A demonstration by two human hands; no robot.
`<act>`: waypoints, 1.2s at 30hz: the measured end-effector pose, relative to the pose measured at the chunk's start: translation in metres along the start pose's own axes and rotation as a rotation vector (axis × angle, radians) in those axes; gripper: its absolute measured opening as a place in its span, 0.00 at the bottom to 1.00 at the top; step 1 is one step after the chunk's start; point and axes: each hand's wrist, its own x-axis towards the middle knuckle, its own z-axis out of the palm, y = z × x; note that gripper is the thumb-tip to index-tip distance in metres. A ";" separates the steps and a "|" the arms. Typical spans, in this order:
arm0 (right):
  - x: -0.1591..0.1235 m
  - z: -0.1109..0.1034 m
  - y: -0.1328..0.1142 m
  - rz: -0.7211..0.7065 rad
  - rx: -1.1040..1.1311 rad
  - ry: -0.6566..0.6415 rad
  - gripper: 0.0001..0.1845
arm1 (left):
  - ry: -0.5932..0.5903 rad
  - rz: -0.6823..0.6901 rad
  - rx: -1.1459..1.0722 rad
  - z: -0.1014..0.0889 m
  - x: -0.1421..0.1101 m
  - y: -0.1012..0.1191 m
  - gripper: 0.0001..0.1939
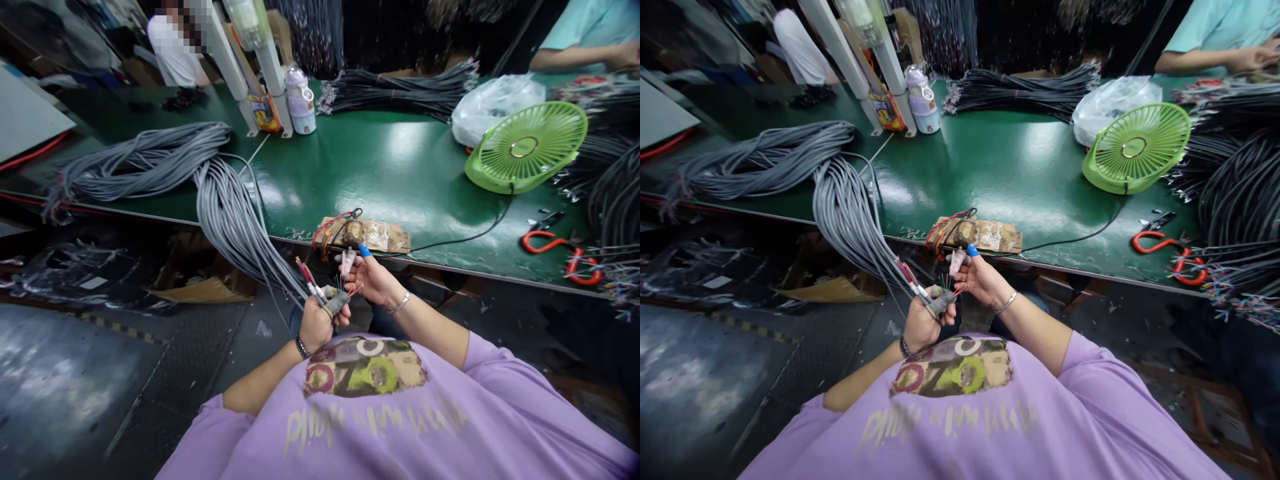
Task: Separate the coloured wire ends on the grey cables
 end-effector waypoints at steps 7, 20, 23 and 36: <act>0.003 0.000 0.004 -0.151 -0.078 -0.025 0.16 | 0.080 -0.004 -0.066 0.003 0.003 0.002 0.14; 0.009 -0.007 0.009 -0.203 -0.123 -0.036 0.20 | 0.071 -0.007 0.010 0.003 0.010 -0.004 0.14; 0.010 -0.008 0.009 -0.207 -0.109 -0.044 0.19 | 0.067 -0.021 0.015 0.003 0.011 -0.004 0.15; -0.003 -0.013 0.002 -0.003 -0.217 -0.080 0.25 | 0.042 0.008 0.051 -0.004 0.005 -0.008 0.14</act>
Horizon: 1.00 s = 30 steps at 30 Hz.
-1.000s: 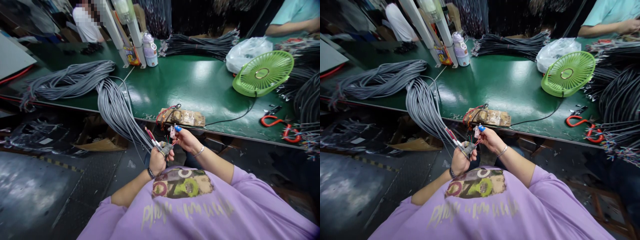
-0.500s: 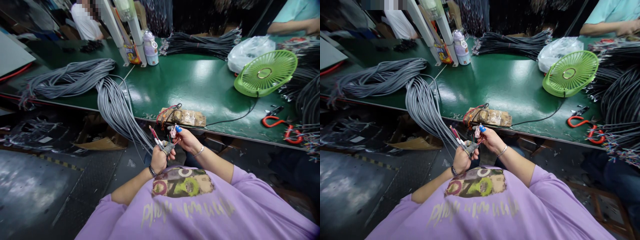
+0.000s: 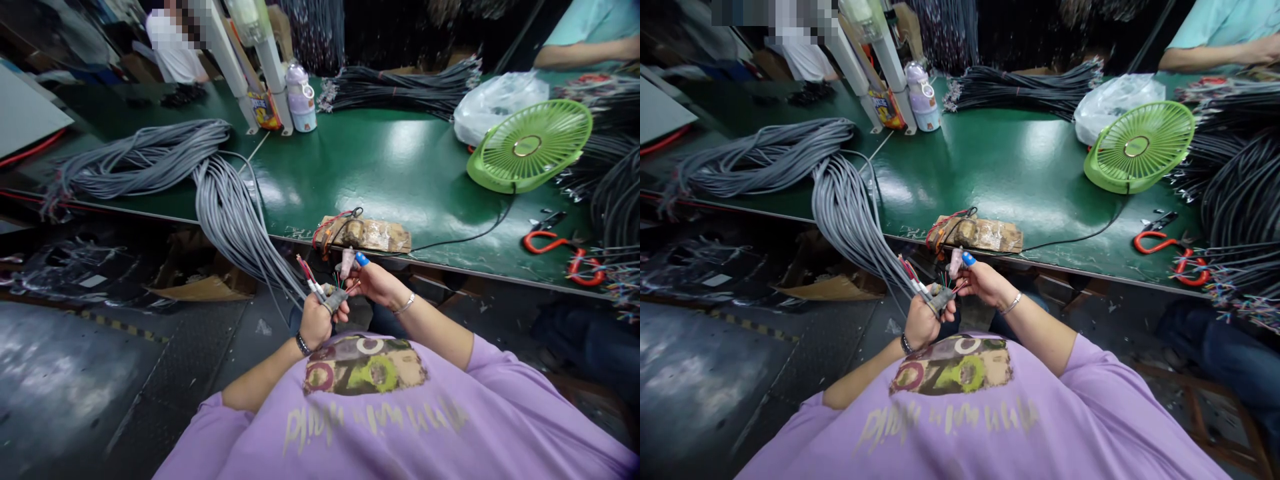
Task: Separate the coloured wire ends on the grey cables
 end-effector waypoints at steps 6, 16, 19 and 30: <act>-0.010 -0.008 -0.014 0.043 -0.462 -0.148 0.24 | -0.051 -0.012 0.112 -0.009 -0.004 -0.010 0.16; -0.030 0.002 -0.006 -0.443 -1.214 -0.177 0.09 | -0.291 -0.211 0.300 -0.011 -0.001 -0.007 0.17; -0.040 -0.002 -0.007 -0.534 -1.170 -0.125 0.09 | -0.264 -0.196 0.297 -0.011 -0.001 -0.007 0.18; -0.037 0.000 0.029 -0.314 -0.483 0.138 0.17 | -0.122 -0.080 0.091 -0.006 -0.002 -0.010 0.17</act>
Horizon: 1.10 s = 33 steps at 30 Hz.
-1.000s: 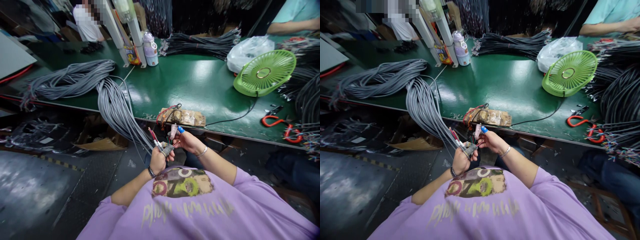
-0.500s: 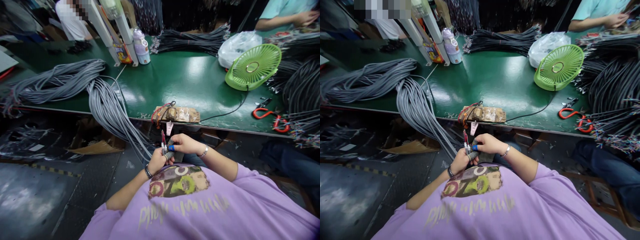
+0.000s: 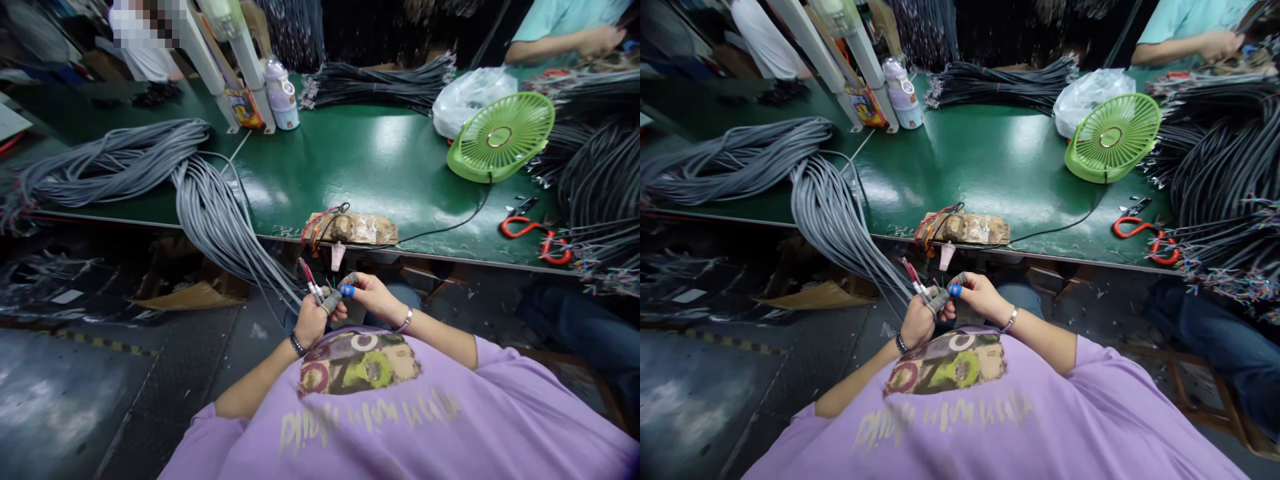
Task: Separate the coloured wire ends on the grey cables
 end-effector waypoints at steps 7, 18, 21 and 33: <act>0.015 0.013 -0.009 0.034 -0.041 -0.109 0.19 | -0.046 0.022 0.166 -0.008 -0.005 0.003 0.16; 0.018 0.019 -0.003 0.025 0.012 0.034 0.24 | 0.196 0.112 -0.142 -0.006 0.001 -0.004 0.15; 0.017 0.020 -0.002 0.035 0.061 0.030 0.23 | 0.229 0.108 -0.187 -0.005 0.002 -0.002 0.15; 0.017 0.011 0.005 0.245 0.339 -0.044 0.19 | 0.161 0.100 -0.128 -0.012 0.002 -0.005 0.14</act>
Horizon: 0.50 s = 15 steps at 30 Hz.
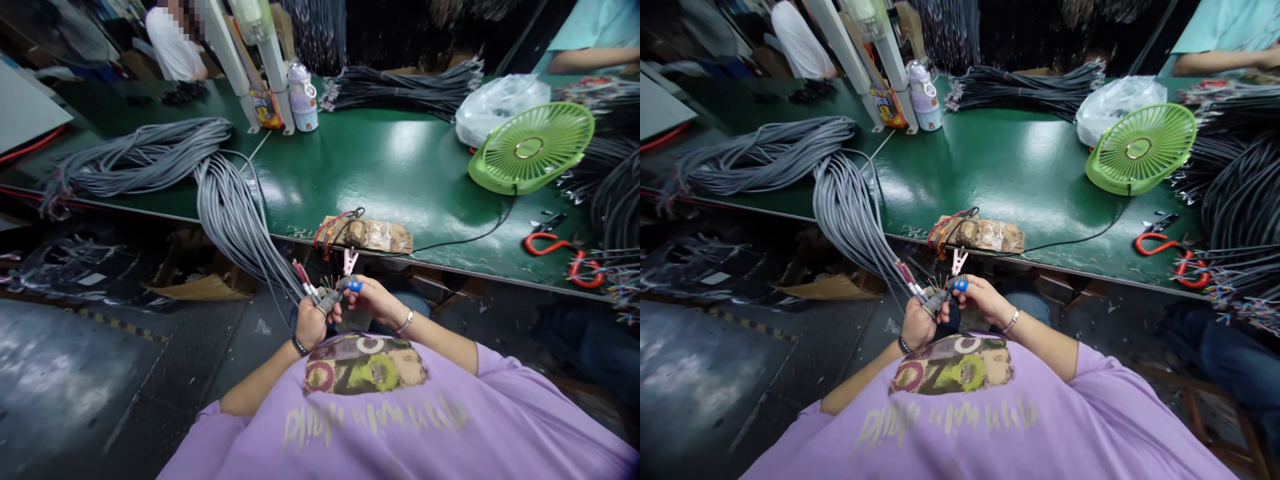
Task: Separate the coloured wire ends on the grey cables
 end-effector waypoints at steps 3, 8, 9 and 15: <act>-0.001 0.002 -0.001 -0.011 0.012 -0.093 0.18 | -0.059 0.004 0.092 0.001 0.000 0.002 0.15; -0.003 0.011 -0.003 -0.025 -0.010 -0.240 0.20 | -0.140 -0.032 0.171 0.000 0.000 -0.002 0.17; -0.003 0.012 -0.002 -0.027 -0.019 -0.217 0.19 | -0.145 -0.043 0.171 0.000 0.000 -0.004 0.17; -0.002 0.010 0.004 -0.073 -0.075 -0.081 0.17 | -0.139 -0.035 0.163 -0.001 0.000 -0.007 0.17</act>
